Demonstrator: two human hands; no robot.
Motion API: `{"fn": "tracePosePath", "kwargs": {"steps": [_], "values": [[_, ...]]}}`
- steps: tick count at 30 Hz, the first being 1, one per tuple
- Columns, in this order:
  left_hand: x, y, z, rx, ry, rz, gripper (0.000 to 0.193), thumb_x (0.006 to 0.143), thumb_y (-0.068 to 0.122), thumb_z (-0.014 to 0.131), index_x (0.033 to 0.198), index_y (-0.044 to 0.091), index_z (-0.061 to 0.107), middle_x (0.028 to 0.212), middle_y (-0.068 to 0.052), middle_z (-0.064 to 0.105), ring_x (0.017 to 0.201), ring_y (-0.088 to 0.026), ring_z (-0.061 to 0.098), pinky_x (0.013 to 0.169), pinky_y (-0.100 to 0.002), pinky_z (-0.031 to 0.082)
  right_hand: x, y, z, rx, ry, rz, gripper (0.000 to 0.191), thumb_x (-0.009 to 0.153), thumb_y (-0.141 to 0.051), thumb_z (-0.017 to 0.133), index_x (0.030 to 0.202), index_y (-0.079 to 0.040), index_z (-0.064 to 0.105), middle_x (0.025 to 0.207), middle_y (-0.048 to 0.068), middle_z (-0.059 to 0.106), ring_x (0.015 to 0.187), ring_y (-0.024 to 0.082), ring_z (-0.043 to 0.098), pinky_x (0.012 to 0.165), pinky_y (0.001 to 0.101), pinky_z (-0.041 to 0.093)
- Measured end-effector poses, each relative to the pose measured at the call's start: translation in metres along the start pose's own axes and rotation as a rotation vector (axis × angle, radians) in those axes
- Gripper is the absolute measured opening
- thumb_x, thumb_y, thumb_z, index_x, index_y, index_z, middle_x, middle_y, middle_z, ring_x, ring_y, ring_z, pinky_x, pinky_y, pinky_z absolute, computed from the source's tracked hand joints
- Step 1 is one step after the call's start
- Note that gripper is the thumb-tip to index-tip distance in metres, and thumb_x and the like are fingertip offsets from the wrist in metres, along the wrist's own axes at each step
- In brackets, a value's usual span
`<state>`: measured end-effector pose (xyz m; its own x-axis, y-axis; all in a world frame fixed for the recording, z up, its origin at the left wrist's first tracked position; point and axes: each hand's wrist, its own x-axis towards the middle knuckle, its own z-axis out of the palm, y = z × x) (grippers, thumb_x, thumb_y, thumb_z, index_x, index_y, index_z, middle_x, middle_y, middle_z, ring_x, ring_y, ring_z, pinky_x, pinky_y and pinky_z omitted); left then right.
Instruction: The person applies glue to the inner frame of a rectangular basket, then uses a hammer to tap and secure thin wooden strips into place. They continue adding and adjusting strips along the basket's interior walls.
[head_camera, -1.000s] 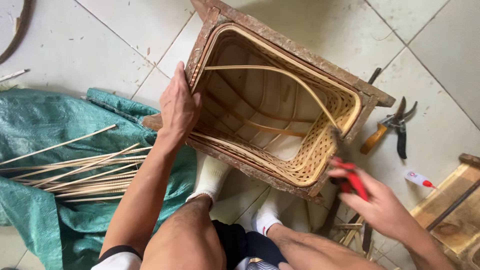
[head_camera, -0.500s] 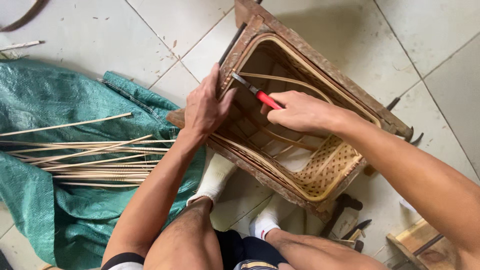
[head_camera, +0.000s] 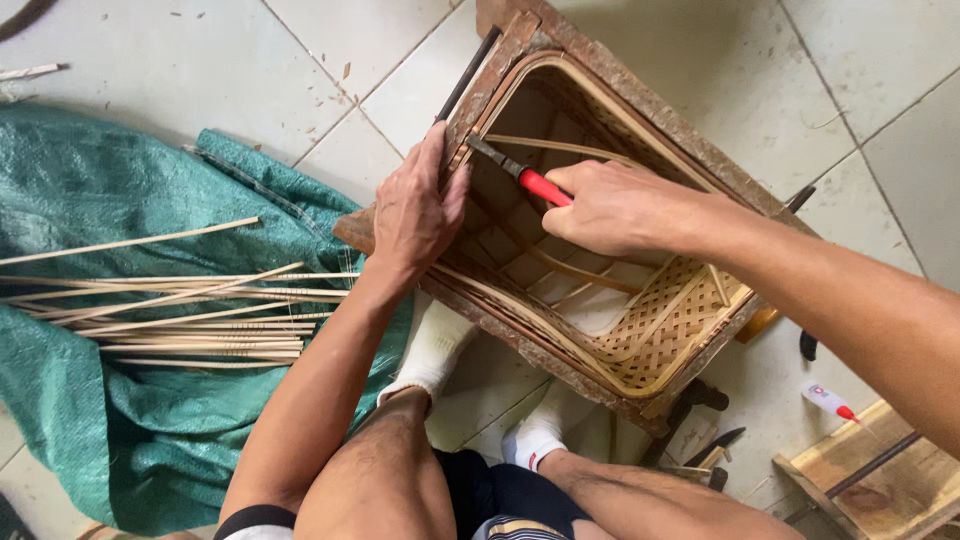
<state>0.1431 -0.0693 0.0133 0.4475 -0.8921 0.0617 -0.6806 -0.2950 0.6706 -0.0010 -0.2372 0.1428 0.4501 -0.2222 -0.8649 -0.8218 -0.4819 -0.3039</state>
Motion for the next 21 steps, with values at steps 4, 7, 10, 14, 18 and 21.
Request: {"fn": "tracePosePath", "kwargs": {"steps": [4,7,10,14,18,21], "values": [[-0.001,-0.001,0.001,-0.009,0.015,0.016,0.049,0.098,0.022,0.069,0.140,0.003,0.052,0.120,-0.020,0.069,0.096,-0.040,0.071,0.081,-0.047,0.057,-0.003,-0.003,0.001,-0.006,-0.012,0.048,0.025,0.091,-0.028,0.053,0.093,-0.003,0.058,0.083,0.022,0.069,0.079,0.037,0.068,0.077,0.0531,0.050],[-0.003,-0.002,0.002,-0.025,-0.009,-0.039,0.047,0.100,0.023,0.069,0.140,0.004,0.053,0.117,-0.019,0.070,0.096,-0.039,0.071,0.081,-0.048,0.057,-0.004,-0.002,0.004,0.003,-0.030,0.067,0.026,0.091,-0.028,0.053,0.094,-0.003,0.057,0.084,0.022,0.070,0.080,0.038,0.068,0.076,0.0537,0.050],[-0.004,-0.002,0.003,-0.037,0.004,-0.027,0.045,0.101,0.023,0.068,0.139,0.004,0.054,0.114,-0.018,0.070,0.096,-0.039,0.071,0.080,-0.048,0.056,-0.004,0.001,0.010,0.028,-0.001,0.055,0.024,0.090,-0.029,0.053,0.095,-0.005,0.058,0.084,0.019,0.069,0.079,0.035,0.067,0.074,0.0515,0.050],[-0.004,0.002,0.000,-0.016,0.020,0.012,0.047,0.099,0.023,0.069,0.140,0.004,0.054,0.115,-0.019,0.070,0.096,-0.041,0.069,0.080,-0.049,0.055,-0.012,0.015,0.021,0.084,-0.055,0.012,0.025,0.093,-0.027,0.052,0.103,-0.006,0.060,0.083,0.015,0.065,0.072,0.029,0.062,0.064,0.0475,0.047],[0.001,0.011,-0.013,-0.015,0.001,0.017,0.052,0.098,0.028,0.073,0.140,0.005,0.054,0.114,-0.020,0.069,0.096,-0.040,0.069,0.080,-0.048,0.056,-0.046,0.063,0.043,0.449,0.043,-0.078,0.038,0.084,-0.022,0.054,0.119,-0.012,0.065,0.080,0.005,0.065,0.069,0.015,0.060,0.063,0.0338,0.049],[0.019,0.021,-0.022,-0.121,-0.127,-0.101,0.058,0.094,0.034,0.076,0.141,0.007,0.055,0.106,-0.019,0.071,0.090,-0.036,0.071,0.078,-0.045,0.057,-0.084,0.116,0.075,0.732,0.133,-0.035,0.037,0.087,-0.015,0.058,0.123,-0.009,0.067,0.086,0.009,0.066,0.071,0.017,0.061,0.066,0.0354,0.053]]}}
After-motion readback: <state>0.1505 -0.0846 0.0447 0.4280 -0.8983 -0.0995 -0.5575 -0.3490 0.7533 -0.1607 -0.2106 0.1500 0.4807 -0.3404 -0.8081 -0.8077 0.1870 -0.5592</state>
